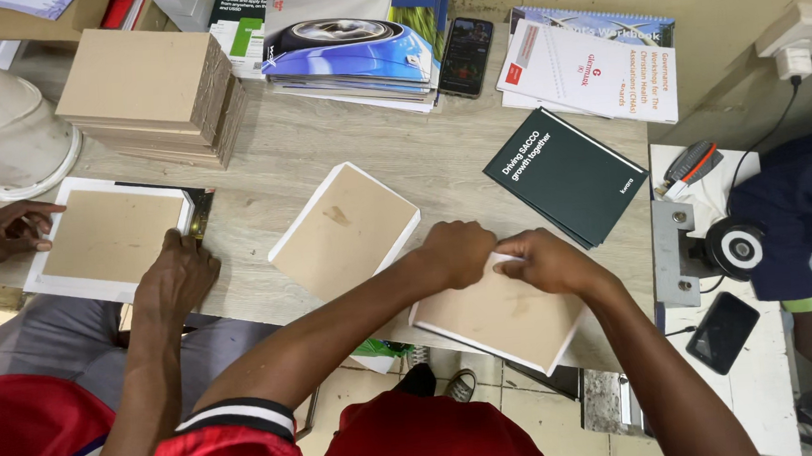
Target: The person aligns beige book covers onto dark book blocks, presses the edges, and stacks the finished units. A coworker applies glue to separate covers using a brush. The person handles the covers and blocks by hand without visible tools.
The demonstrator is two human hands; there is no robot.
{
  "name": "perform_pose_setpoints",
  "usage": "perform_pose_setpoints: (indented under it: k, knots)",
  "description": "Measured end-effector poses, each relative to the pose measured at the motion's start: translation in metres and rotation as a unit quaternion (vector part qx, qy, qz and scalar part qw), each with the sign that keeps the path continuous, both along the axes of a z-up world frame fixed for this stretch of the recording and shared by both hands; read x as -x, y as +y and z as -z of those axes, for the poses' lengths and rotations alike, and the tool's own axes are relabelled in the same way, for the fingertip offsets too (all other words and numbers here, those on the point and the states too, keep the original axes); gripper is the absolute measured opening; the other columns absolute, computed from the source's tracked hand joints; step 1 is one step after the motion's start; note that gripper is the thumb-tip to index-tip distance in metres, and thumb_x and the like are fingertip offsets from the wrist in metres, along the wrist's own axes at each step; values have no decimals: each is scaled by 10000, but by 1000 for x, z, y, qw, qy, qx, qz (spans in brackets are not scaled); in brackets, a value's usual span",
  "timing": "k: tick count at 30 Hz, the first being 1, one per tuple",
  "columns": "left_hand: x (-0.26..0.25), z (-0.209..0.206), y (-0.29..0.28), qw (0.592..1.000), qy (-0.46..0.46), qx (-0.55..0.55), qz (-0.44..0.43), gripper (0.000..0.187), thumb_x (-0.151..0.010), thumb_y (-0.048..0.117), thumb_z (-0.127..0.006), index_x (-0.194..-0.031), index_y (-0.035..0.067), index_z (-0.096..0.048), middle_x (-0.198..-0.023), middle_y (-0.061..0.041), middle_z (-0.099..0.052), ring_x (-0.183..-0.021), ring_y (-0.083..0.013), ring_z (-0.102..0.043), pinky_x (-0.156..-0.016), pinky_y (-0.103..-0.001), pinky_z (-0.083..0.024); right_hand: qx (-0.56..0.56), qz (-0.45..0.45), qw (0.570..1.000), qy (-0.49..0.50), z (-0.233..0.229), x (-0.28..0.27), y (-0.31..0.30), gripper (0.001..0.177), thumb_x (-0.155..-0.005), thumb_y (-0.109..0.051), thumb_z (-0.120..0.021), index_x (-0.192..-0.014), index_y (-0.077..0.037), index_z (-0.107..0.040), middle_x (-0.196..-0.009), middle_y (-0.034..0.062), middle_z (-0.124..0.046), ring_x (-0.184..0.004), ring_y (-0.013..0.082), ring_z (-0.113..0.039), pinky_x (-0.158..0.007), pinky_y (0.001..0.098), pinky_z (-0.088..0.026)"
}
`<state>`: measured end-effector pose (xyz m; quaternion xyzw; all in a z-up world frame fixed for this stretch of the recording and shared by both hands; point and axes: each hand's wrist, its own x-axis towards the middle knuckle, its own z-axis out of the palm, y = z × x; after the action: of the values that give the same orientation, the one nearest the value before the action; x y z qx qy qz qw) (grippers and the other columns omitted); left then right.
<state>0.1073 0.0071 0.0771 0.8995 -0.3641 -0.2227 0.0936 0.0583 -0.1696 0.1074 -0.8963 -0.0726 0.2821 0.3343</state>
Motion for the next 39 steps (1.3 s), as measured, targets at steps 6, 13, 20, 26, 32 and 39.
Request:
perform_pose_setpoints:
  k: [6,13,20,26,32,39]
  knots:
    - [-9,78,33,994,46,14,-100,419,-947,359,-669,-1290,120,-659,-1091,-97,-685,-1029,-262,-696,-870,-436,-559,137,-1,990,30,9,-3,-5,435,-876,-236,-734,-1291,-104,-716,-1313,167,-715,-1239,403,-654,-1048,524,-518]
    - [0,73,19,980,-180,38,-81,355,-981,347,-638,-1199,68,-670,-1196,-107,-598,-1188,-308,-567,-1035,-453,-447,227,2,945,-237,106,-11,-33,361,-841,-295,-794,-1160,-135,-740,-1165,52,-692,-1178,295,-642,-1004,428,-528]
    - [63,59,-10,960,-223,0,-168,718,-1024,480,-461,-1519,-41,-442,-1654,-204,-335,-1546,-392,-262,-1286,-474,-144,287,135,811,-492,127,48,26,546,-1015,-432,-609,-1320,16,-676,-1285,182,-658,-1278,337,-609,-1142,435,-420]
    - [52,115,-30,941,-268,187,-83,499,-968,254,-504,-1390,-4,-576,-1322,-188,-582,-1342,-391,-504,-1192,-516,-329,248,162,802,-519,138,54,22,428,-976,-306,-662,-1260,9,-717,-1213,177,-680,-1208,344,-639,-1111,434,-451]
    - [52,129,-34,907,-353,214,-87,431,-972,269,-478,-1285,23,-644,-1139,-140,-613,-1159,-329,-587,-1063,-485,-440,242,148,826,-488,140,45,19,476,-978,-263,-641,-1388,-20,-638,-1346,156,-637,-1308,344,-566,-1171,456,-375]
    - [65,133,-31,928,-299,193,-109,412,-1034,272,-417,-1343,49,-575,-1107,-122,-593,-1139,-325,-589,-1039,-475,-422,221,170,818,-503,154,52,24,335,-990,-223,-671,-1279,-68,-740,-1281,137,-737,-1280,302,-637,-1131,408,-438]
